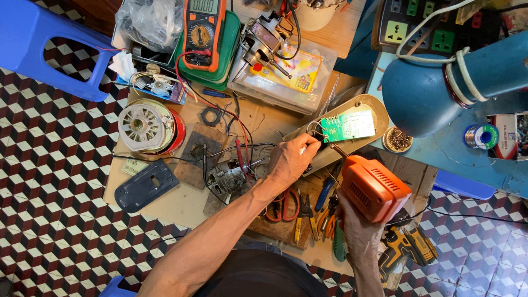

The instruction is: The person works at a cluttered electronics repair bench. They connect multimeter test leads to a small electronic component, handle and reposition wires and a circuit board inside a metal housing, and use a heat gun on the board while probing it with the multimeter.

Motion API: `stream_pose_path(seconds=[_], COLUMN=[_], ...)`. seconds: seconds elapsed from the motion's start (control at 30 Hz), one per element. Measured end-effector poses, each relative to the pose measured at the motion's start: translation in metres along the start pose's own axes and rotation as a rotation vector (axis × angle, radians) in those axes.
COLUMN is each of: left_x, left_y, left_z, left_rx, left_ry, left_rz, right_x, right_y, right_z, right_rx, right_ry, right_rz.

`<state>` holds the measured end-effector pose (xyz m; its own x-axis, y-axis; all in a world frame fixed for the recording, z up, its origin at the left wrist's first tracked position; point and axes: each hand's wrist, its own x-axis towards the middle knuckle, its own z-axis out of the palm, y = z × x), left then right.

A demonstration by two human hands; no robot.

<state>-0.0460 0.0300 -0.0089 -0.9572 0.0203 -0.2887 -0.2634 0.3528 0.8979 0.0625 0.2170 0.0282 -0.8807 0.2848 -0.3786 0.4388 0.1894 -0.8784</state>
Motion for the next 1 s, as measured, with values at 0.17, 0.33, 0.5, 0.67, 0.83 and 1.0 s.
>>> stream_pose_path(seconds=[0.17,0.33,0.5,0.67,0.83,1.0], left_x=[-0.001,-0.001,-0.001,-0.001,-0.002,-0.002], left_y=[0.002,0.001,-0.001,0.000,0.001,0.003], left_z=[-0.001,-0.001,0.000,0.000,0.000,0.000], left_rx=[-0.033,-0.005,-0.056,-0.053,-0.070,-0.074], left_ry=[0.000,-0.011,-0.026,-0.031,-0.023,-0.028], left_rz=[0.012,-0.006,0.016,-0.009,-0.005,-0.024], right_x=[0.000,-0.003,-0.002,0.001,0.005,0.004], right_y=[-0.004,-0.010,-0.012,-0.004,0.005,0.004], right_z=[0.003,0.003,0.004,0.004,0.003,0.002], right_rx=[0.006,0.043,0.023,0.017,0.019,0.036], right_ry=[0.010,-0.005,-0.008,0.003,0.010,0.020], right_rz=[0.035,-0.015,0.049,0.025,0.008,0.014])
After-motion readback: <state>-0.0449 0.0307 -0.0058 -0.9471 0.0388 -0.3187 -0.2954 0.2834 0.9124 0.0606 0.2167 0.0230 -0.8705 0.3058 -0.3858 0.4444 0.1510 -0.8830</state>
